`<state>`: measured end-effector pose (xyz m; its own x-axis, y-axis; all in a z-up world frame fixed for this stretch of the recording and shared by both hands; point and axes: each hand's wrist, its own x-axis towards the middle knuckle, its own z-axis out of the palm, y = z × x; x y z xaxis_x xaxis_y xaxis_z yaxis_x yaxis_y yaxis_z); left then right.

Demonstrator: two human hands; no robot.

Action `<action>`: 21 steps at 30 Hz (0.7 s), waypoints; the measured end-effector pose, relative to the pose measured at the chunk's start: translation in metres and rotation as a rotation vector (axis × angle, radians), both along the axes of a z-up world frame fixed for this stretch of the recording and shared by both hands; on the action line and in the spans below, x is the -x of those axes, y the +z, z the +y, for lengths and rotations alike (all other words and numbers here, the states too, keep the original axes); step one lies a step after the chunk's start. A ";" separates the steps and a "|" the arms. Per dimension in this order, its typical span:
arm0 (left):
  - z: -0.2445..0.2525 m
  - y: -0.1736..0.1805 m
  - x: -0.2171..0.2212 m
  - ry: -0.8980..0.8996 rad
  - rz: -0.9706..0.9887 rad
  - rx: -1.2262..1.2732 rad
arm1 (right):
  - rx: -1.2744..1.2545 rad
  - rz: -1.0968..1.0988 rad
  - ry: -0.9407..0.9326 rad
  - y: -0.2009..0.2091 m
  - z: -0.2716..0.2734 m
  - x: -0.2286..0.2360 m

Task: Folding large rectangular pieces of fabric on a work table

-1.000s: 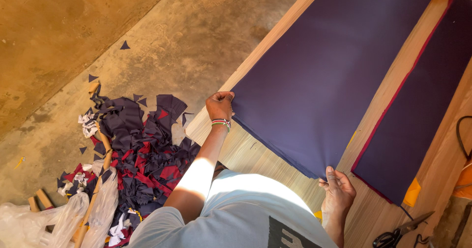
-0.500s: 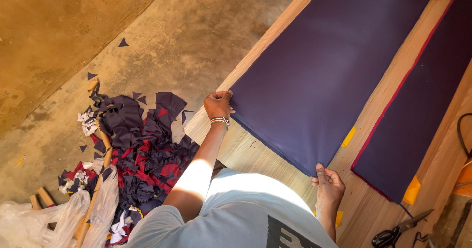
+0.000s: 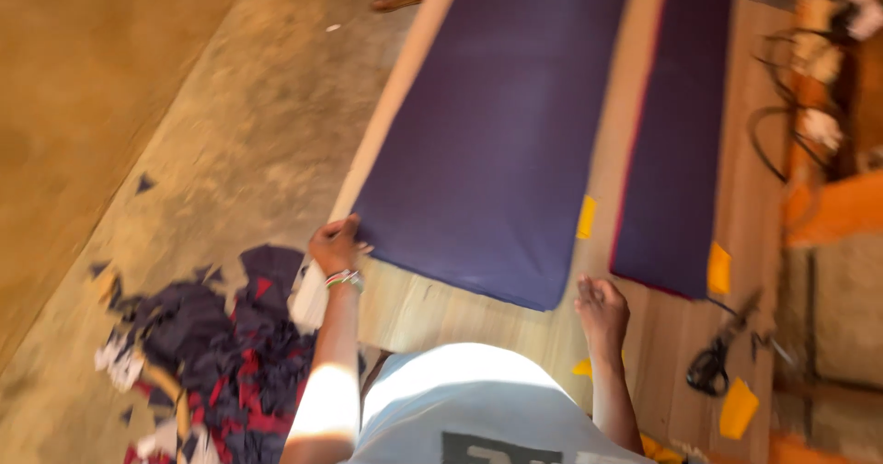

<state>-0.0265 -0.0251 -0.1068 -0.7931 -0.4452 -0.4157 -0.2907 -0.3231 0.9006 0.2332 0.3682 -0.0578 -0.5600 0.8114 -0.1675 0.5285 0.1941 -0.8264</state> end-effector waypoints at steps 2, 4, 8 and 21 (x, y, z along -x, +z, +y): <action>-0.002 0.016 -0.004 -0.049 -0.001 -0.017 | -0.216 -0.046 -0.013 0.012 0.017 0.007; -0.003 0.027 -0.009 -0.083 -0.006 -0.026 | -0.418 -0.112 -0.010 0.014 0.035 0.014; -0.005 0.051 -0.017 -0.099 -0.009 -0.024 | -0.637 -0.230 -0.040 0.005 0.054 0.024; -0.002 0.077 -0.037 -0.099 0.028 -0.016 | -0.591 -0.257 0.082 0.004 0.093 0.016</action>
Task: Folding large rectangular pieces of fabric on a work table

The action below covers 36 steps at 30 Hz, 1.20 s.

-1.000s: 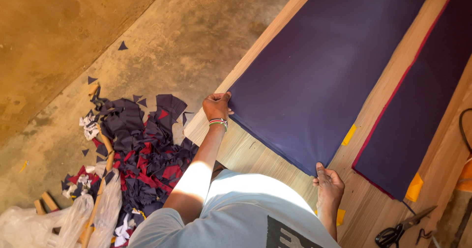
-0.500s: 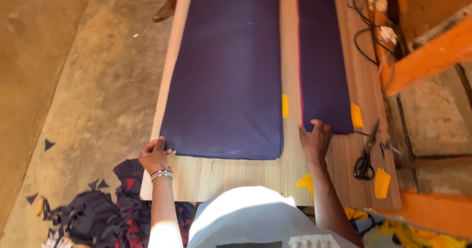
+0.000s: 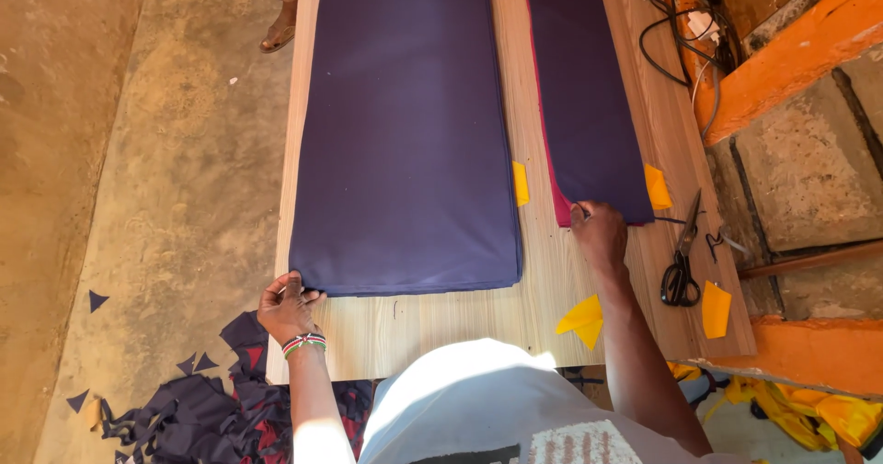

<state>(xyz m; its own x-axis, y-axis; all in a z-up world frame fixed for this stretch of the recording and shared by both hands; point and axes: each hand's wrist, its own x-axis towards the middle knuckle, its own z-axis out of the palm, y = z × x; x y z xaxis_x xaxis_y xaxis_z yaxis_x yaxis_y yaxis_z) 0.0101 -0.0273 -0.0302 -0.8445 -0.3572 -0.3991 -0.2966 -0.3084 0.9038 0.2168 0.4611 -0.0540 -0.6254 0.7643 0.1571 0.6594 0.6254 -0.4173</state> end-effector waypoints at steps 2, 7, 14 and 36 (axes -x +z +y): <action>0.001 0.004 -0.001 -0.004 0.000 0.001 | 0.048 -0.003 -0.011 0.006 0.001 0.000; -0.002 0.005 0.001 -0.020 -0.001 0.018 | 0.170 0.063 -0.052 0.001 0.010 0.003; -0.004 -0.007 0.002 -0.007 0.030 0.082 | 0.263 0.232 -0.148 0.013 0.008 0.004; 0.244 0.049 -0.024 -0.665 0.378 0.056 | 0.405 0.575 0.413 0.126 -0.173 0.088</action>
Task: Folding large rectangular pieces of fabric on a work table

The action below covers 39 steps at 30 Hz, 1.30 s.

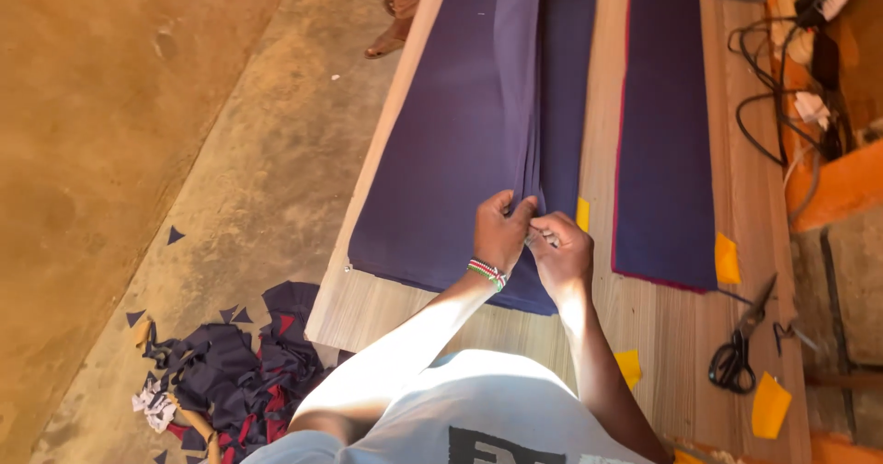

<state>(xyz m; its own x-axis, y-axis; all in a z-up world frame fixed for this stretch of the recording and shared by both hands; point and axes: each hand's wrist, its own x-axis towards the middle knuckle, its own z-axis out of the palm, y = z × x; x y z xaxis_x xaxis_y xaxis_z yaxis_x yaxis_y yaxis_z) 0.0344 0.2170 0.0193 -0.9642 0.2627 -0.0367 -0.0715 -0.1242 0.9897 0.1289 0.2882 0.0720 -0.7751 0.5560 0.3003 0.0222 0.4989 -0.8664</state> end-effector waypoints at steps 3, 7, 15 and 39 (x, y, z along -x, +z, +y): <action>-0.013 0.025 0.004 0.068 0.006 -0.075 | 0.254 0.055 0.040 0.017 -0.009 -0.003; -0.025 -0.019 0.012 0.247 -0.163 -0.094 | 0.389 0.068 0.022 0.016 -0.004 -0.016; -0.118 -0.074 0.049 0.552 -0.173 0.330 | 0.505 0.107 -0.156 -0.067 0.042 -0.070; -0.205 -0.068 0.031 0.887 -0.428 -0.175 | 0.609 -0.312 -0.228 -0.108 0.032 -0.107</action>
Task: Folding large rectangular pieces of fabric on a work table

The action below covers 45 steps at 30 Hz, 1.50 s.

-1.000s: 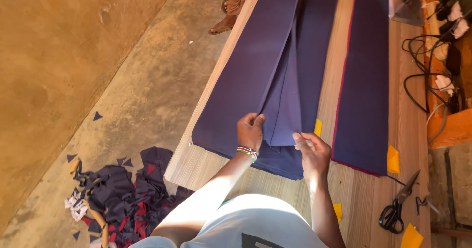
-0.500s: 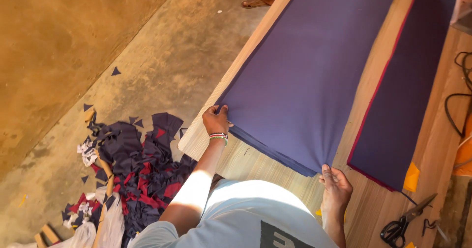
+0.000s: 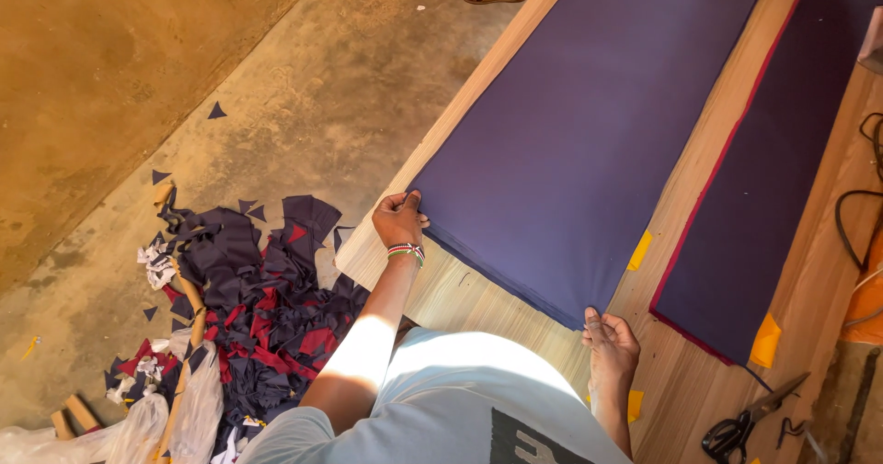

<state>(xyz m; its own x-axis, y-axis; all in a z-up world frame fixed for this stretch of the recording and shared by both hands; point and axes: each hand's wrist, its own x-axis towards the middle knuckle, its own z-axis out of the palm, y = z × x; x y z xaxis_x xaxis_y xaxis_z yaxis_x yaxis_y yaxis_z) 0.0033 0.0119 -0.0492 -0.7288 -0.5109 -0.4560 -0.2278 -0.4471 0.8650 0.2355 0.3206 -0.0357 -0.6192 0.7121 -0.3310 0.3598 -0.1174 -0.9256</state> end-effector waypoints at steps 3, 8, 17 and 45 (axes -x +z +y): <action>0.001 -0.006 0.001 0.021 0.014 -0.010 | 0.011 -0.039 0.012 0.011 -0.005 0.002; 0.001 -0.007 0.002 0.024 -0.009 -0.016 | 0.010 -0.078 0.028 0.015 -0.007 0.003; -0.001 -0.002 0.001 0.005 -0.020 -0.030 | 0.036 -0.067 0.054 0.005 0.000 0.003; -0.029 -0.009 -0.005 -0.130 0.036 0.013 | -0.843 -0.497 0.029 -0.022 0.163 0.042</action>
